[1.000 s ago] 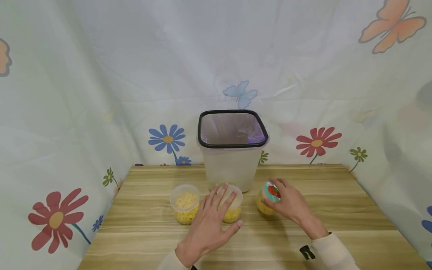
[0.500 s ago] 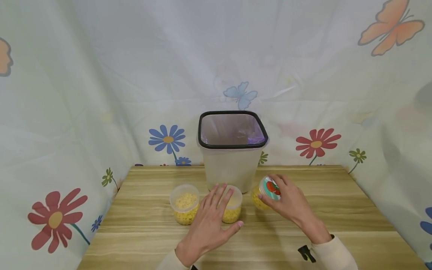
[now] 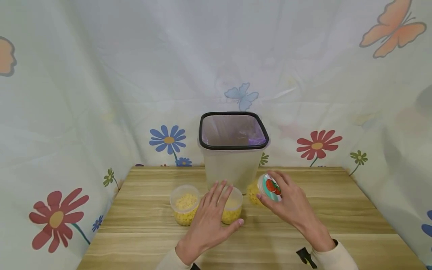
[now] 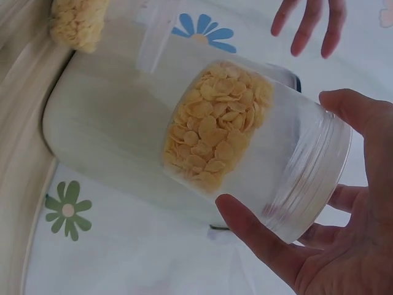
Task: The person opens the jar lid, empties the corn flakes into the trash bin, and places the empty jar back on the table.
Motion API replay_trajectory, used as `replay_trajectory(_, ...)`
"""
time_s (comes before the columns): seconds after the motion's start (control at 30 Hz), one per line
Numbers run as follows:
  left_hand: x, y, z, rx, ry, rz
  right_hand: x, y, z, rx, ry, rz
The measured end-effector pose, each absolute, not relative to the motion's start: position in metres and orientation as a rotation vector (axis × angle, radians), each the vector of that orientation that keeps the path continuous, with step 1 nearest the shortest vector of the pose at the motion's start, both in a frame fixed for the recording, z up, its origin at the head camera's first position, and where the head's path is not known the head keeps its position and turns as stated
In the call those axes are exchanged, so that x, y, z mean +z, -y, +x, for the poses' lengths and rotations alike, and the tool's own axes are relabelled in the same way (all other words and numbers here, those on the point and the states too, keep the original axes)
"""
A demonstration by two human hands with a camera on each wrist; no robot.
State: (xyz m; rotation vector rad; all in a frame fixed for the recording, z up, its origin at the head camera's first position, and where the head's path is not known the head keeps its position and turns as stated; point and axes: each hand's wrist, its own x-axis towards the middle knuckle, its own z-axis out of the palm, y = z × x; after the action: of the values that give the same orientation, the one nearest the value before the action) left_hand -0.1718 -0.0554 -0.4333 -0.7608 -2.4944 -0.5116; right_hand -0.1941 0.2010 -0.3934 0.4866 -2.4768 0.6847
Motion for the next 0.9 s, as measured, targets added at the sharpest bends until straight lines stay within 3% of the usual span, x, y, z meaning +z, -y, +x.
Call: replay_trajectory(0.9,-0.425,0.047,-0.174,-0.635,2.347,-0.712,-0.371,-0.159,-0.177,0.851,2.336,0.588)
